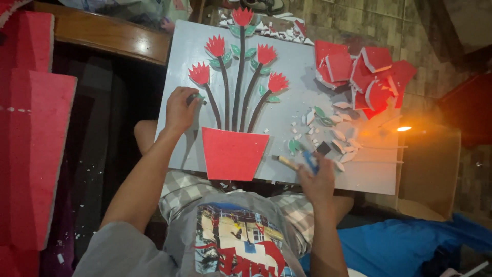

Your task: Refining the details of a floral art piece by attaching small green foam leaves using adhesive.

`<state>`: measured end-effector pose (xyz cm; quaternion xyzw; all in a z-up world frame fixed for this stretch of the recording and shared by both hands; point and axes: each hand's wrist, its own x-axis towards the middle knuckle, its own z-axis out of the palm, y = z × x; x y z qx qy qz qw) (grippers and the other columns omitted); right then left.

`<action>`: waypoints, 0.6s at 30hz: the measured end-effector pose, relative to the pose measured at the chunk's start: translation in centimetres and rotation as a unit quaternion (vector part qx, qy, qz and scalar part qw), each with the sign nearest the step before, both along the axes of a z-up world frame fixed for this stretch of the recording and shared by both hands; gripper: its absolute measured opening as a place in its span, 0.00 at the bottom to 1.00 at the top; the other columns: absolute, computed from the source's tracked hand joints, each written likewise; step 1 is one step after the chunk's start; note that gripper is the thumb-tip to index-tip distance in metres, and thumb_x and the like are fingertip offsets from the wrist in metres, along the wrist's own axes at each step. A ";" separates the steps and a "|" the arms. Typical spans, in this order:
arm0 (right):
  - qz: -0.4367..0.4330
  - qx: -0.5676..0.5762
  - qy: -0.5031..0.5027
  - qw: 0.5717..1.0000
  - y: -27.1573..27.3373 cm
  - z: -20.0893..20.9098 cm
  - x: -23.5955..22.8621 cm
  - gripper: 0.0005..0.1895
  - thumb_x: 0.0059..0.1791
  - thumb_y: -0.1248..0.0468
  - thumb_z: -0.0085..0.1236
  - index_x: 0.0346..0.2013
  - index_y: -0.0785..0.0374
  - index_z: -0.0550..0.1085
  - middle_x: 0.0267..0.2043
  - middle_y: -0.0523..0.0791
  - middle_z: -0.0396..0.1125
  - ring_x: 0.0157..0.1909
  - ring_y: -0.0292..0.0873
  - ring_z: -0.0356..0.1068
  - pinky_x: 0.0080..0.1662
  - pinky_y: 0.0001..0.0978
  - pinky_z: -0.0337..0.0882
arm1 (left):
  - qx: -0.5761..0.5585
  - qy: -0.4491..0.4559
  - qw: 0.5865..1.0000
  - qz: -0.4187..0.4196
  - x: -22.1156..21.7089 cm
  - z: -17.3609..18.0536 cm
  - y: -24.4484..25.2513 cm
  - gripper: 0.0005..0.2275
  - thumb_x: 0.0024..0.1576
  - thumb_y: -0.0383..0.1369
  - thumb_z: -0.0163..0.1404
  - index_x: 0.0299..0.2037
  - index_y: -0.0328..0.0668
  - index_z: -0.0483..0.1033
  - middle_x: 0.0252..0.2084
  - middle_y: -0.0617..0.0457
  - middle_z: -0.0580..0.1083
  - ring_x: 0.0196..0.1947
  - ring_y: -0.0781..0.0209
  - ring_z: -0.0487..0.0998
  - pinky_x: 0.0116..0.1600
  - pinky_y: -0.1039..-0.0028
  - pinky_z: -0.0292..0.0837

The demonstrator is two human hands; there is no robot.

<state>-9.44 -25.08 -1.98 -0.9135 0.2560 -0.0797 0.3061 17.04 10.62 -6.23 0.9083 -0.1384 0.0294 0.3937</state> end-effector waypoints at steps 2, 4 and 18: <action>0.014 -0.023 0.052 0.998 0.7 0.7 -0.5 0.30 0.43 0.54 0.67 0.58 0.57 0.74 0.52 0.52 0.65 0.50 0.63 0.71 0.51 0.54 0.72 | 0.000 -0.002 1.000 -0.001 0.4 -0.6 -0.1 0.09 0.61 0.30 0.57 0.51 0.45 0.80 0.47 0.48 0.74 0.49 0.42 0.77 0.55 0.56 0.72; 0.030 -0.042 0.106 0.993 0.7 -0.2 -1.2 0.29 0.42 0.53 0.68 0.57 0.53 0.74 0.55 0.46 0.65 0.51 0.58 0.72 0.51 0.52 0.75 | 0.005 -0.001 1.000 -0.002 0.4 -0.5 0.1 0.09 0.61 0.30 0.58 0.50 0.44 0.80 0.48 0.47 0.74 0.49 0.41 0.77 0.55 0.55 0.73; -0.056 -0.117 0.047 0.990 -3.1 -2.0 -2.0 0.18 0.48 0.56 0.62 0.53 0.52 0.78 0.45 0.47 0.67 0.47 0.55 0.73 0.48 0.45 0.74 | -0.094 0.036 0.995 -0.001 -0.2 1.4 -1.2 0.09 0.60 0.24 0.57 0.49 0.37 0.81 0.47 0.42 0.73 0.47 0.38 0.79 0.55 0.55 0.76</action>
